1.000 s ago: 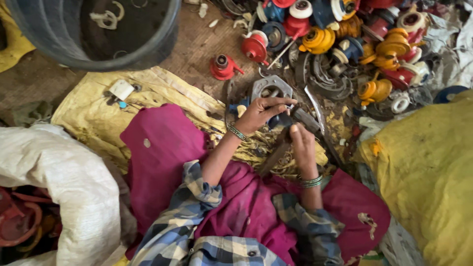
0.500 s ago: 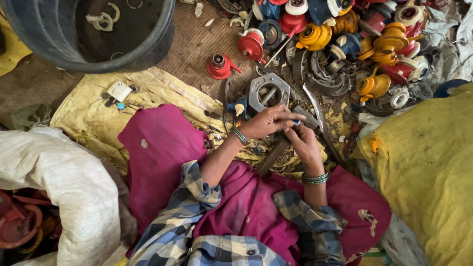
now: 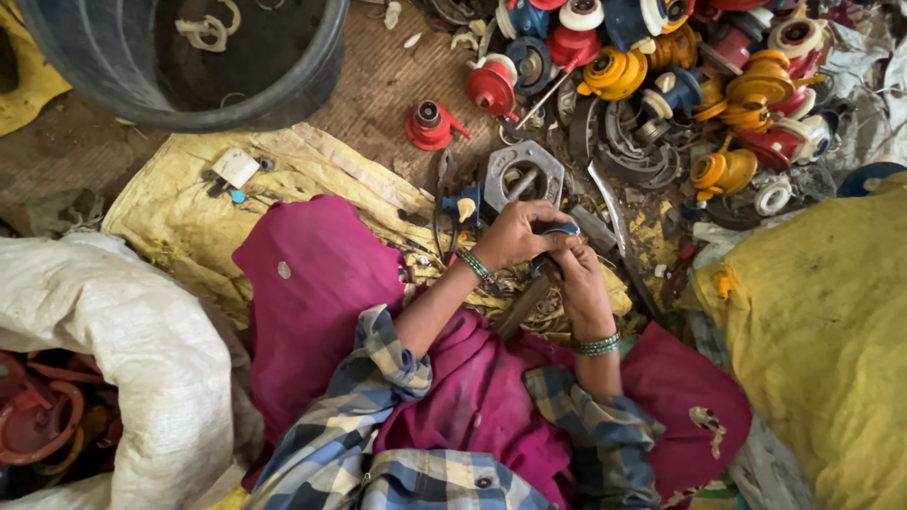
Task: The person sits on the floor and uses a hammer and metal block to strike and separate parts of small blue and red electrical insulators. They repeatedly hit the objects, remove broken pieces, and place them into a nearby bucket.
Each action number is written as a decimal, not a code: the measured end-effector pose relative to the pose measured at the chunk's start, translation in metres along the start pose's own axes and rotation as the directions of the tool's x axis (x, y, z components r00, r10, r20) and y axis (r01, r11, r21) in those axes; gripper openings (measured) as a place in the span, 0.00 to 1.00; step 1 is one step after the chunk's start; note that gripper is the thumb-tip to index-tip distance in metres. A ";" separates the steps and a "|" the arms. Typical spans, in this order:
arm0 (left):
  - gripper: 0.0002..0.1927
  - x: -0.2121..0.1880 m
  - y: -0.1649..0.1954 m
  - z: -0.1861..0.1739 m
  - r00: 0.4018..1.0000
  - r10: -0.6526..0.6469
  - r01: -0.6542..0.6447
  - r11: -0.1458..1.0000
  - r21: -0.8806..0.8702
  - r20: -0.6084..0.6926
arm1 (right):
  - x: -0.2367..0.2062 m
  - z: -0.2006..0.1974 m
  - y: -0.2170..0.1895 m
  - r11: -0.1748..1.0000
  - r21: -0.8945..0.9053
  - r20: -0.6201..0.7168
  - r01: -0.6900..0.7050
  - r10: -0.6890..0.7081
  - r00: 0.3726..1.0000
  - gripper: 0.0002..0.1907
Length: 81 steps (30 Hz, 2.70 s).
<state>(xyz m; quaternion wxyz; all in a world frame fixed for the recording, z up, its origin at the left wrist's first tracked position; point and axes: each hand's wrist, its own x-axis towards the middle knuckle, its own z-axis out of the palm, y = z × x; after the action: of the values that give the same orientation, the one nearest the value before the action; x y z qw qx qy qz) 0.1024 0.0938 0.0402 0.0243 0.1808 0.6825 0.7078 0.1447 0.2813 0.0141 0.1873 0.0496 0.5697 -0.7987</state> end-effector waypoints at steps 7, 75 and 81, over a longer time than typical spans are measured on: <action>0.14 0.003 0.003 0.000 0.999 -0.044 0.043 0.977 -0.207 -0.001 | -0.022 0.040 -0.044 0.833 -0.541 -0.035 0.116 -0.160 0.986 0.08; 0.12 0.008 -0.028 -0.008 0.975 0.206 -0.168 0.926 0.339 -0.079 | -0.004 0.061 -0.026 0.398 -0.918 -0.081 0.007 -0.204 0.976 0.15; 0.10 0.029 -0.028 -0.085 0.694 -0.157 0.258 0.965 0.039 -0.703 | -0.093 0.148 -0.014 0.027 -0.693 0.716 0.721 -0.089 0.692 0.02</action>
<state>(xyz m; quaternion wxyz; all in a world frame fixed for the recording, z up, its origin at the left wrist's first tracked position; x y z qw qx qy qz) 0.0444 0.0224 0.0196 -0.1654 -0.1746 0.7036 0.6686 0.2454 0.1708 0.1050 0.0592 -0.4569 0.8526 -0.2466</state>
